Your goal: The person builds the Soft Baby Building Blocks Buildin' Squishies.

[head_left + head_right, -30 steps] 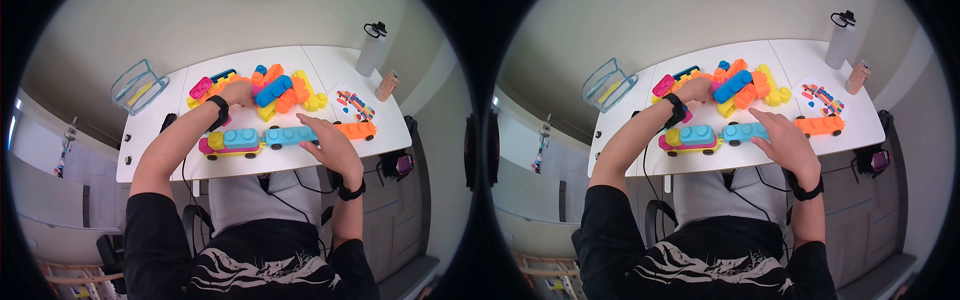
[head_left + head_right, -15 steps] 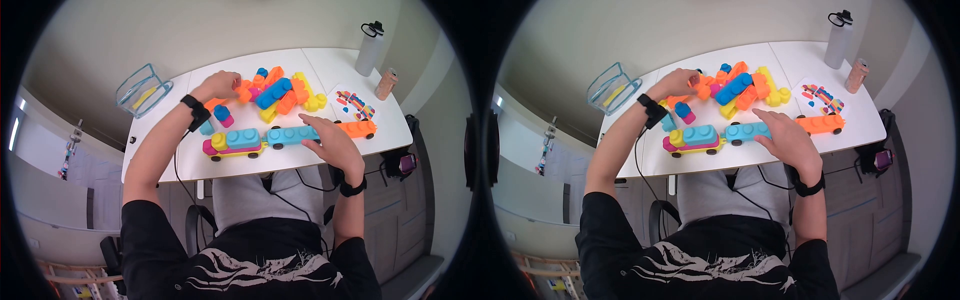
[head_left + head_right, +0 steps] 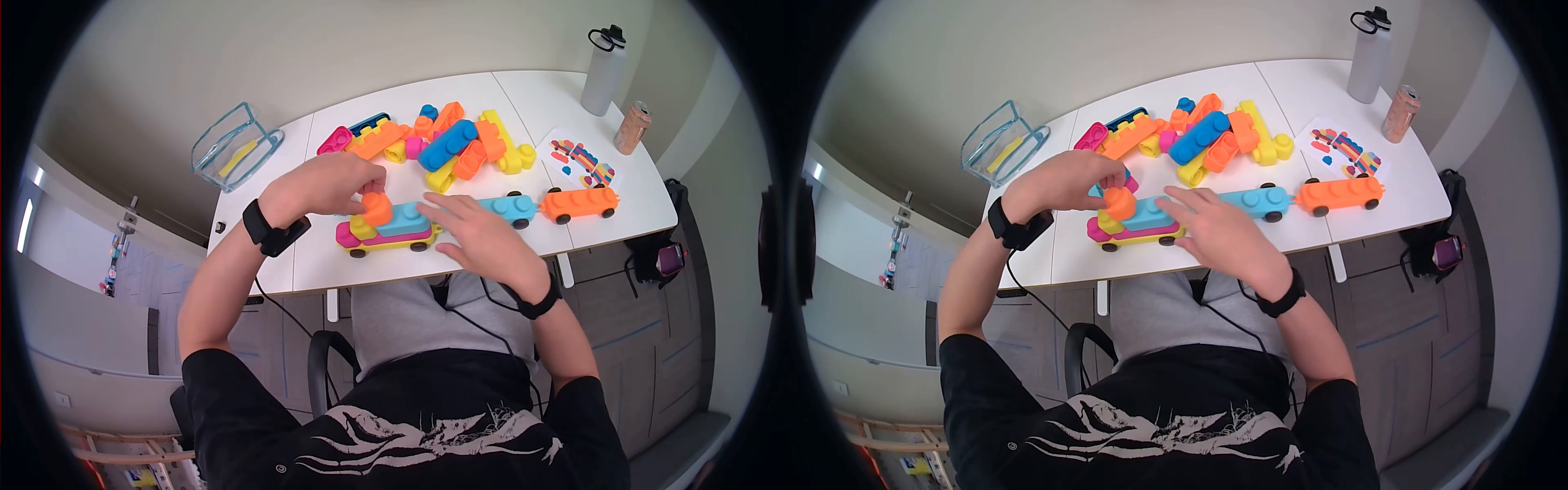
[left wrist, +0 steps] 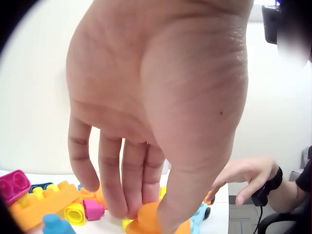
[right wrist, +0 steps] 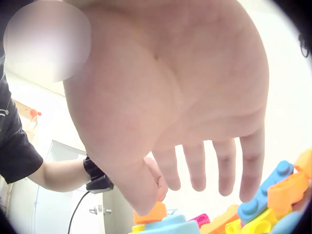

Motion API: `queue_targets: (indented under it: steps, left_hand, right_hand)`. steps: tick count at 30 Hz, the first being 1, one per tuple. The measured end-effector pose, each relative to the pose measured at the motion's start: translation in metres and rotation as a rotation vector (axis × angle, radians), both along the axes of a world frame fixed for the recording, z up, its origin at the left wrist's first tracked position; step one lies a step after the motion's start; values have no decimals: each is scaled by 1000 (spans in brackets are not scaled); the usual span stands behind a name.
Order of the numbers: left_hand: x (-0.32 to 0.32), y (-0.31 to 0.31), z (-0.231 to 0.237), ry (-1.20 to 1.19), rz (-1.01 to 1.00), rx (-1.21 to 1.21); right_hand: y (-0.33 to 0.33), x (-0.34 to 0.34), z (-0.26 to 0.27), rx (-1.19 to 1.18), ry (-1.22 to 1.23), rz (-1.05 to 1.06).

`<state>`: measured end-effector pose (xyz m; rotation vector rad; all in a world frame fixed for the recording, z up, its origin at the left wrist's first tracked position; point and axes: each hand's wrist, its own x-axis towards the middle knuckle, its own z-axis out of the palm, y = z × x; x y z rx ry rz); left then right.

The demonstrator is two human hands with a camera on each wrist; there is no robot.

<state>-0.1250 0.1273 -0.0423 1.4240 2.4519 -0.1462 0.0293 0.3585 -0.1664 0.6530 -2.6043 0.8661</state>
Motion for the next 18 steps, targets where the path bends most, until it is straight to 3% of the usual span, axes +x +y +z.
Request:
queue_targets:
  steps: [9,18]
  left_hand:
    - [-1,0,-19,39,-69,106]
    - [-1,9,-14,69,-129,-2]
  right_hand:
    - [-15,-12,-17,19,73,65]
    - [-16,-8,-15,9,-40,40]
